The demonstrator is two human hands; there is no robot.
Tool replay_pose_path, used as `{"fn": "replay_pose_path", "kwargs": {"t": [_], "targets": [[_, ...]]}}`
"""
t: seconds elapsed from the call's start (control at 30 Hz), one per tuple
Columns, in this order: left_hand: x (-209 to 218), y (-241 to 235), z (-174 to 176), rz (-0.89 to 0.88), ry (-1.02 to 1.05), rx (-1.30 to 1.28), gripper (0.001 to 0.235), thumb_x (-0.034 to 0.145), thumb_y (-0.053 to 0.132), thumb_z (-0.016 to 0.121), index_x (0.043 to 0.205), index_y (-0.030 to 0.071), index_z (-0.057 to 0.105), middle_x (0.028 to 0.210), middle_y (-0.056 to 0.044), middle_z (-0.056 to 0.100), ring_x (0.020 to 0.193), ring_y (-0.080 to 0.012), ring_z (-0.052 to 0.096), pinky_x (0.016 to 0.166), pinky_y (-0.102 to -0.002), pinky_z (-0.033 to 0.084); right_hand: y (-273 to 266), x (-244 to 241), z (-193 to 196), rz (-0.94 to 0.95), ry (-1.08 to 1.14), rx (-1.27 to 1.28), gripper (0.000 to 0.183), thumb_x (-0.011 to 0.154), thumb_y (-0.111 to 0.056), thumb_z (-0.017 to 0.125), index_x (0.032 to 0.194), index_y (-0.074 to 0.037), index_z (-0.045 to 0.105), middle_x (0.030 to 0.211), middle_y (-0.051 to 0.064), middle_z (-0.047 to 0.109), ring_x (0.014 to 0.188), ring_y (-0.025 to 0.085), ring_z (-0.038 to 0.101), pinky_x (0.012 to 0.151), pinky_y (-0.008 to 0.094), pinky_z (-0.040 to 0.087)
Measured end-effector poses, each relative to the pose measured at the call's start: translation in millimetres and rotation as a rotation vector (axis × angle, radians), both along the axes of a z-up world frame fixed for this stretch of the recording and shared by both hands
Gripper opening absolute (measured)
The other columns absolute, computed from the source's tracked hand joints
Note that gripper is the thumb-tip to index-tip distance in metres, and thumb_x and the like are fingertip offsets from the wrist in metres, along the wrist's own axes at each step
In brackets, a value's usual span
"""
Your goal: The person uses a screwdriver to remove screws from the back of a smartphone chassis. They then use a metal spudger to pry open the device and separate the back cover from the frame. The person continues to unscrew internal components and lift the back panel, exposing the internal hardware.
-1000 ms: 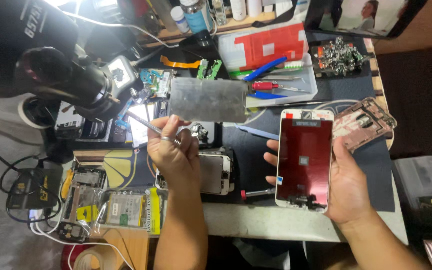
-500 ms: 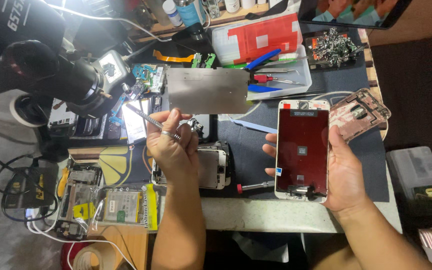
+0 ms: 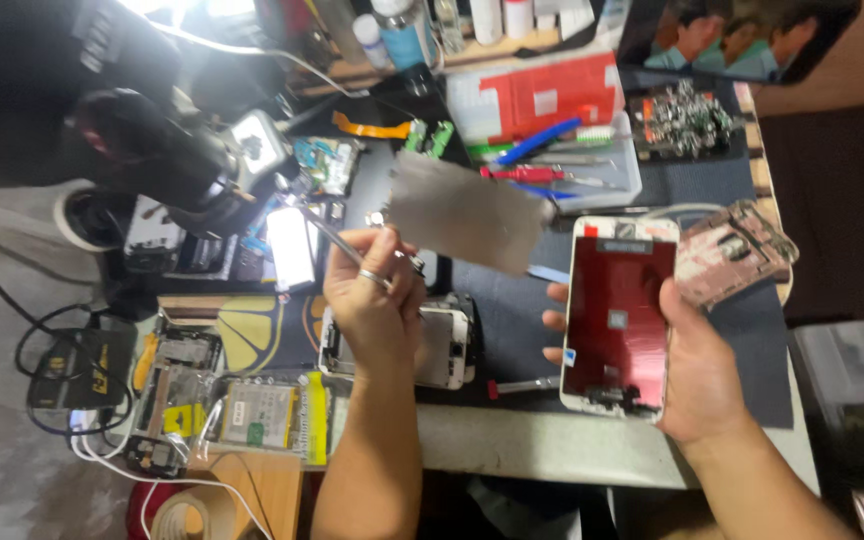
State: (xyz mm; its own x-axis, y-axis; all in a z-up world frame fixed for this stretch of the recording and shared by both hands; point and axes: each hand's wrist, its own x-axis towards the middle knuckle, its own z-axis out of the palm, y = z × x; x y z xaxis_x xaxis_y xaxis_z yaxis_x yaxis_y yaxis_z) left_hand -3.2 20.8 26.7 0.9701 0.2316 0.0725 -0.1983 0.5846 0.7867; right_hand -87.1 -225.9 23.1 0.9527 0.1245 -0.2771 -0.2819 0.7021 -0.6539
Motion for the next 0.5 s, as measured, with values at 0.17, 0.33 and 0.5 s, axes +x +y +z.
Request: {"fn": "replay_pose_path", "kwargs": {"t": [0.17, 0.33, 0.5], "targets": [[-2.4, -0.8, -0.2, -0.056, 0.009, -0.006, 0.009, 0.098, 0.009, 0.069, 0.095, 0.007, 0.06, 0.066, 0.003, 0.052, 0.046, -0.0026, 0.036, 0.038, -0.021, 0.026, -3.2, -3.7, -7.4, 0.03, 0.004, 0.053, 0.076, 0.093, -0.042, 0.051, 0.152, 0.004, 0.038, 0.142, 0.031, 0.055, 0.125, 0.046, 0.059, 0.1, 0.067, 0.049], [-0.2, 0.7, -10.3, -0.091, 0.071, 0.091, 0.009, 0.096, 0.01, 0.072, 0.093, 0.008, 0.064, 0.063, 0.005, 0.051, 0.044, -0.0024, 0.037, 0.037, -0.021, 0.025, -4.7, -13.5, -8.4, 0.04, -0.049, -0.026, 0.078, 0.1, -0.045, 0.05, 0.159, 0.004, 0.036, 0.147, 0.036, 0.054, 0.123, 0.049, 0.059, 0.093, 0.066, 0.05], [-0.8, -4.1, -16.9, -0.235, 0.012, 0.039, 0.009, 0.095, 0.01, 0.072, 0.096, 0.005, 0.065, 0.068, 0.001, 0.059, 0.048, -0.0047, 0.044, 0.042, -0.023, 0.029, -4.3, -16.9, -12.5, 0.106, -0.042, 0.078, 0.08, 0.102, -0.049, 0.05, 0.163, 0.0, 0.03, 0.154, 0.035, 0.048, 0.125, 0.049, 0.057, 0.092, 0.067, 0.05]]}}
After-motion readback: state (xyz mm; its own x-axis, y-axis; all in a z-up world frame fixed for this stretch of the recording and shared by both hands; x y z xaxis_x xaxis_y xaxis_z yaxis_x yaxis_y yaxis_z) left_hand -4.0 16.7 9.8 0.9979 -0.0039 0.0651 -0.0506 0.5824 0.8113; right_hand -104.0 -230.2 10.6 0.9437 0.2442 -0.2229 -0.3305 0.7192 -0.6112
